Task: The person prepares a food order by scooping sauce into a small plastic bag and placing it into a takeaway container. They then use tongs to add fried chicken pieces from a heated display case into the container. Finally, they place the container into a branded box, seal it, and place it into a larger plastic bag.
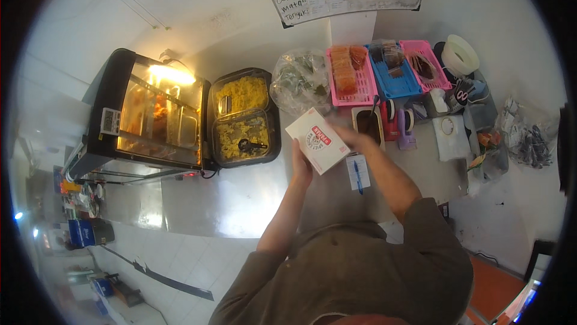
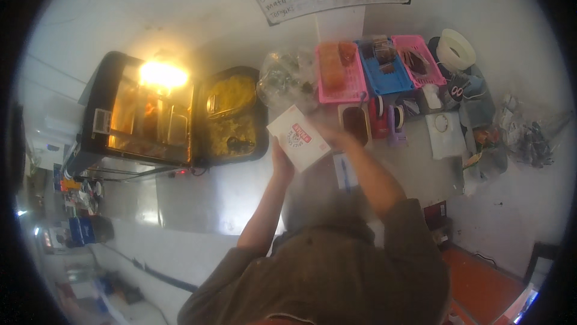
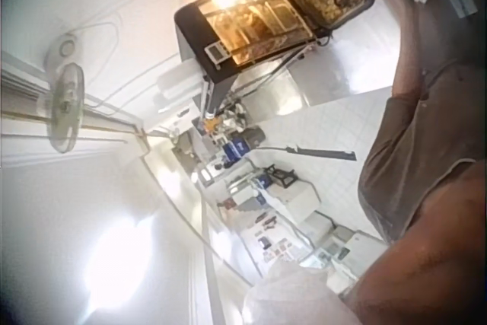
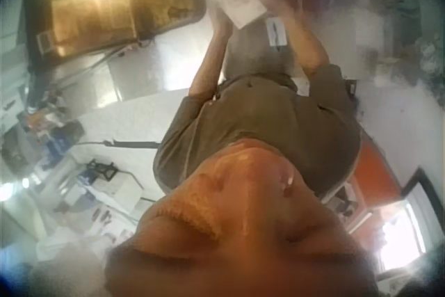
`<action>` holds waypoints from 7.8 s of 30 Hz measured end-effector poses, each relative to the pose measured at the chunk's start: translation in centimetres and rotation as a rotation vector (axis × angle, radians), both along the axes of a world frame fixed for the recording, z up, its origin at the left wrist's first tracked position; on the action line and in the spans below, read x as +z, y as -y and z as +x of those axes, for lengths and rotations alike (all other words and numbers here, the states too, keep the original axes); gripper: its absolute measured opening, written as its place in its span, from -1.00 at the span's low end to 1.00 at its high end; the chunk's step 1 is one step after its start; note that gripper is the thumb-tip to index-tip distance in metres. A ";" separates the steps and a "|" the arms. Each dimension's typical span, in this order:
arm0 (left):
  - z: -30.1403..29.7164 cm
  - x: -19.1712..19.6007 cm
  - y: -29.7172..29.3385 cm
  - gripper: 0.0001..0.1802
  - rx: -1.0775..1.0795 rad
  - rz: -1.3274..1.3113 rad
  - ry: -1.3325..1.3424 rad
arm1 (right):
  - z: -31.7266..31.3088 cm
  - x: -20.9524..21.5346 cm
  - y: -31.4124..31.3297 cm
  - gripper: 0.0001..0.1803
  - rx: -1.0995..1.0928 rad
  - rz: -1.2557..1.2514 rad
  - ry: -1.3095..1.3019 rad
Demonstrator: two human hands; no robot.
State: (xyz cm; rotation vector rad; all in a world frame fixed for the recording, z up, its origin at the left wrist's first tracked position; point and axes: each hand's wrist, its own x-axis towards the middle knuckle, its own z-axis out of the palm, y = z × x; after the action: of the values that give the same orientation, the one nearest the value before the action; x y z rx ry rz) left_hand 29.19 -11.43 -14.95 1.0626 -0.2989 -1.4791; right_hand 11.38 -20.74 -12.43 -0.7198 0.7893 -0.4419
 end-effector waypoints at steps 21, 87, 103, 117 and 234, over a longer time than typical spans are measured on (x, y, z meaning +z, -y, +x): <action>9.2 -7.0 -5.4 -0.35 -0.014 0.127 0.247 | 5.7 -3.3 3.2 -0.41 -0.435 -0.923 -0.772; 1.2 -1.0 -17.0 0.05 -0.761 -0.287 1.901 | -12.4 -8.2 -16.3 -0.74 -0.596 -0.143 0.124; 1.0 -1.1 -16.6 0.01 -0.659 -0.405 1.861 | 3.6 -14.4 -9.2 -0.13 -0.278 -0.106 -0.745; 2.1 -0.2 -20.4 -0.26 -0.863 -0.264 1.797 | -26.4 -9.9 -6.6 -0.82 -0.946 -0.204 -1.094; -40.3 -0.3 5.7 -0.70 -0.410 0.130 -0.296 | -48.6 -9.4 5.2 -0.88 -0.810 -0.990 -1.204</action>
State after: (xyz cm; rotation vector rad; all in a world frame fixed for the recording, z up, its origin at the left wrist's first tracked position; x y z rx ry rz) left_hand -11.16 -17.11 -15.20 0.8999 -0.2193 -2.0214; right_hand -37.18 -25.95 -21.87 -1.6350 2.0793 -1.2101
